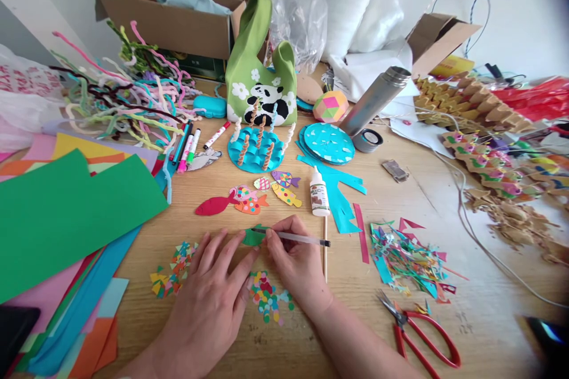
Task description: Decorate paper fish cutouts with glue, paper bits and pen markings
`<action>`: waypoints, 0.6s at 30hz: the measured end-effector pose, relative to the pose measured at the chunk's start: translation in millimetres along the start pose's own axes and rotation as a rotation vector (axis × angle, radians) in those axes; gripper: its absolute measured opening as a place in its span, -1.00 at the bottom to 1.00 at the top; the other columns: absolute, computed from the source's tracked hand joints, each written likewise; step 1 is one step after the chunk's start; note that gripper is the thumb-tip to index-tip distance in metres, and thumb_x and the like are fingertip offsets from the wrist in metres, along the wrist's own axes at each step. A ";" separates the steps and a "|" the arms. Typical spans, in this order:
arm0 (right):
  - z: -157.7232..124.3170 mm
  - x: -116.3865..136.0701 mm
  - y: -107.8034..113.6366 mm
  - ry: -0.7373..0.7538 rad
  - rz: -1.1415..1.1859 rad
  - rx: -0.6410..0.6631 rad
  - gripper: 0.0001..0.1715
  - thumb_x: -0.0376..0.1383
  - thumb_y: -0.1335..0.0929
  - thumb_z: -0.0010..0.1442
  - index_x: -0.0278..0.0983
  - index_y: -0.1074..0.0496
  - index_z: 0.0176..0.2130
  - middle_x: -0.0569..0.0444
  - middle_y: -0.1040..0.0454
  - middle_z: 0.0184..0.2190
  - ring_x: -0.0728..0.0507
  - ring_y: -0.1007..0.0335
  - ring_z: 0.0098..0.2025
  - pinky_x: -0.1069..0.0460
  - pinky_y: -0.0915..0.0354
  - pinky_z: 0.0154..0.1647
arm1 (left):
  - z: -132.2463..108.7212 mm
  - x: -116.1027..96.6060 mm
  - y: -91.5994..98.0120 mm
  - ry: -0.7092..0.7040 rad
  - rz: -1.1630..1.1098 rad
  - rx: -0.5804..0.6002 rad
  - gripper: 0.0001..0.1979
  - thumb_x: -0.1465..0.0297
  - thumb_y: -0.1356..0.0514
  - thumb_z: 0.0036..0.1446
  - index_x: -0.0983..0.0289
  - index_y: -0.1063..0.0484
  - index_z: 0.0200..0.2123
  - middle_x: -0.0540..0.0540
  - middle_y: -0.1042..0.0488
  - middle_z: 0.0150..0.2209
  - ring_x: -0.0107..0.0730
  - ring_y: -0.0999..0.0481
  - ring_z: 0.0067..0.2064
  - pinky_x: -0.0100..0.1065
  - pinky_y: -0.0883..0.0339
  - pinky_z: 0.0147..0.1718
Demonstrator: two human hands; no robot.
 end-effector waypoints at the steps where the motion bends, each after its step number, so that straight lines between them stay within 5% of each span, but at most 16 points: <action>1: -0.1 -0.2 0.0 -0.001 0.000 -0.001 -0.80 -0.22 -0.37 0.22 -0.22 -0.30 -0.39 0.19 -0.32 -0.56 0.01 -0.16 -0.57 0.10 -0.08 -0.57 | 0.0 0.1 -0.4 -0.004 0.002 -0.001 -0.54 0.47 -0.10 0.24 0.14 -0.33 0.20 0.18 -0.28 0.25 0.04 -0.18 0.29 0.22 -0.18 0.25; 18: 0.4 -1.9 0.1 0.000 -0.023 0.002 -0.79 -0.20 -0.38 0.21 -0.23 -0.30 -0.39 0.20 -0.32 -0.56 0.00 -0.18 -0.57 0.11 -0.09 -0.57 | -1.0 -0.5 -1.6 -0.013 0.019 0.006 -0.54 0.46 -0.11 0.25 0.16 -0.32 0.22 0.20 -0.26 0.25 0.06 -0.16 0.29 0.22 -0.17 0.25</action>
Point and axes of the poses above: each hand's wrist, its own z-axis towards the middle knuckle, its own y-axis out of the back of the hand, x = y × z, the point moved 4 cm from there along z, towards the middle knuckle
